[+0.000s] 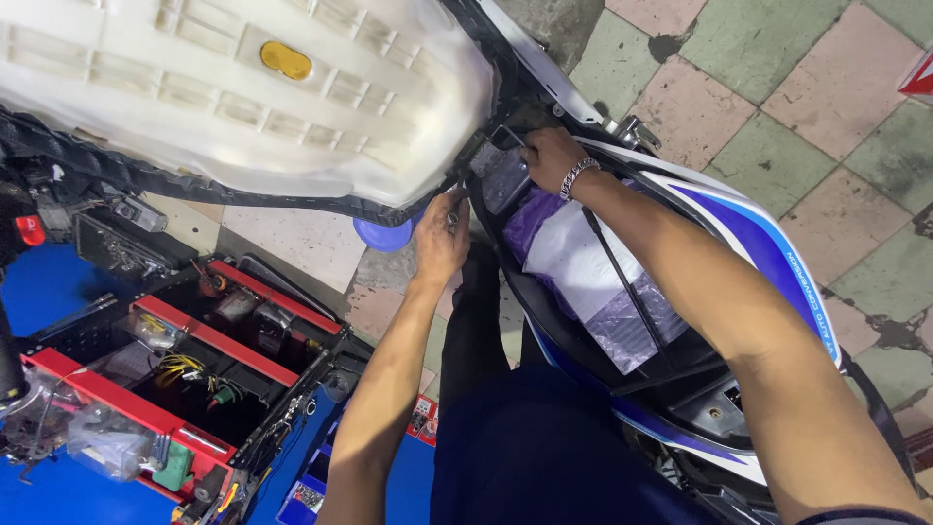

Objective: The person selects a socket wrench from a tool rack and uses it to tighten a bolt on the underside of a scooter's seat. After securing the bolt, the person places the seat back onto the scooter frame and closes it.

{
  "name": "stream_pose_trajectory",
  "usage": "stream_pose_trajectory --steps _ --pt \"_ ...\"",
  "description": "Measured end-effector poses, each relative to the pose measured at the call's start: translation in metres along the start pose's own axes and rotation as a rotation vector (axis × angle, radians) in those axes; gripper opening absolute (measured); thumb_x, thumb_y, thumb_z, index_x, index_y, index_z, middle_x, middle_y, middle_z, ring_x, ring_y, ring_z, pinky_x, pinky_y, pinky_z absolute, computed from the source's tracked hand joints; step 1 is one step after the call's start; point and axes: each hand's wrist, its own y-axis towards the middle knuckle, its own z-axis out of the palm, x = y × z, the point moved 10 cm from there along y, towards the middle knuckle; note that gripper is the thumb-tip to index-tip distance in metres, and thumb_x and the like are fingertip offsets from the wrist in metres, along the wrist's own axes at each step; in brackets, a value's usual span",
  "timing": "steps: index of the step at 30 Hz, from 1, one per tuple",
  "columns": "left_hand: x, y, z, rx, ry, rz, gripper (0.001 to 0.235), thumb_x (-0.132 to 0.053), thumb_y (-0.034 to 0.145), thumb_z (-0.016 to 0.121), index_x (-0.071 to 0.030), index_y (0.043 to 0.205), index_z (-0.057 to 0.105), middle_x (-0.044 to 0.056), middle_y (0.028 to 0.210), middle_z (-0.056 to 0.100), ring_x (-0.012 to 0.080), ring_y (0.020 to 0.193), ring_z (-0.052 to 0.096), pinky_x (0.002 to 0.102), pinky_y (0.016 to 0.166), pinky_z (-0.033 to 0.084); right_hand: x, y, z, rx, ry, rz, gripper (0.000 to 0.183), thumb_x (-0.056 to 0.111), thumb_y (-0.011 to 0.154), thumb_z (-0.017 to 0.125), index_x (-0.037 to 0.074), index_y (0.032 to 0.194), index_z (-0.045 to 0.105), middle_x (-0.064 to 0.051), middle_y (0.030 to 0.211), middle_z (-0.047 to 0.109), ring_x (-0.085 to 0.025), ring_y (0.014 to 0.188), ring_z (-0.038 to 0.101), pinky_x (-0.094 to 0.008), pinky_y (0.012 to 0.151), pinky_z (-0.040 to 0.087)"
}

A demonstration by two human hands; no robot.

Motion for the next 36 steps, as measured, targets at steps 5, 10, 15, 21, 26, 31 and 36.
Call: stream_pose_trajectory --steps 5,10,15,21,26,31,36 --pt "-0.005 0.000 0.007 -0.021 0.021 0.066 0.009 -0.009 0.098 0.067 -0.003 0.103 0.070 0.018 0.084 0.067 0.0386 0.083 0.069 0.043 0.074 0.056 0.000 -0.001 0.000 0.009 0.009 0.005 0.027 0.019 0.099 0.057 0.002 0.082 0.069 -0.023 0.077 0.070 -0.045 0.080 0.072 -0.048 0.067 0.056" --pt "-0.013 0.003 0.014 -0.006 0.030 0.143 0.010 -0.005 0.097 0.066 -0.003 0.105 0.071 0.016 0.083 0.064 0.0371 0.080 0.068 0.042 0.073 0.056 0.000 0.000 -0.001 0.004 0.000 0.006 0.027 0.019 0.099 0.057 0.001 0.085 0.071 -0.024 0.080 0.072 -0.046 0.084 0.072 -0.049 0.069 0.057" --pt "0.044 -0.045 0.106 0.200 0.422 0.473 0.024 -0.012 0.087 0.066 -0.004 0.109 0.068 0.016 0.090 0.062 0.0364 0.083 0.063 0.045 0.073 0.052 -0.006 0.003 0.004 -0.002 -0.005 -0.001 0.026 0.020 0.098 0.058 0.002 0.084 0.070 -0.023 0.079 0.071 -0.046 0.083 0.071 -0.050 0.069 0.057" --pt "0.020 -0.058 0.084 0.181 0.465 0.505 0.026 -0.016 0.090 0.063 -0.005 0.113 0.065 0.012 0.090 0.057 0.0342 0.082 0.060 0.041 0.071 0.049 -0.014 0.003 0.012 0.001 -0.011 0.002 0.026 0.019 0.098 0.058 0.002 0.082 0.070 -0.023 0.078 0.071 -0.046 0.081 0.072 -0.050 0.067 0.057" --pt "0.000 -0.026 0.016 0.028 0.198 0.164 0.013 -0.010 0.087 0.071 -0.008 0.100 0.069 0.013 0.084 0.058 0.0385 0.083 0.063 0.045 0.074 0.052 -0.003 0.000 0.002 0.031 -0.011 0.021 0.027 0.019 0.099 0.057 0.000 0.085 0.071 -0.025 0.078 0.071 -0.047 0.080 0.071 -0.050 0.067 0.058" --pt "0.001 0.000 0.002 -0.009 -0.015 0.044 0.009 -0.006 0.095 0.067 -0.008 0.103 0.072 0.012 0.082 0.064 0.0329 0.077 0.067 0.040 0.070 0.055 -0.002 -0.001 -0.002 0.020 0.003 0.026 0.029 0.019 0.101 0.056 0.001 0.084 0.071 -0.022 0.077 0.071 -0.045 0.079 0.072 -0.048 0.063 0.057" --pt "0.012 0.003 0.010 -0.004 -0.014 0.023 0.005 -0.009 0.098 0.066 -0.008 0.100 0.071 0.010 0.077 0.061 0.0296 0.073 0.066 0.037 0.067 0.054 0.001 -0.002 -0.002 0.029 0.018 0.031 0.030 0.018 0.102 0.055 0.001 0.083 0.071 -0.022 0.076 0.072 -0.045 0.077 0.072 -0.047 0.063 0.057"
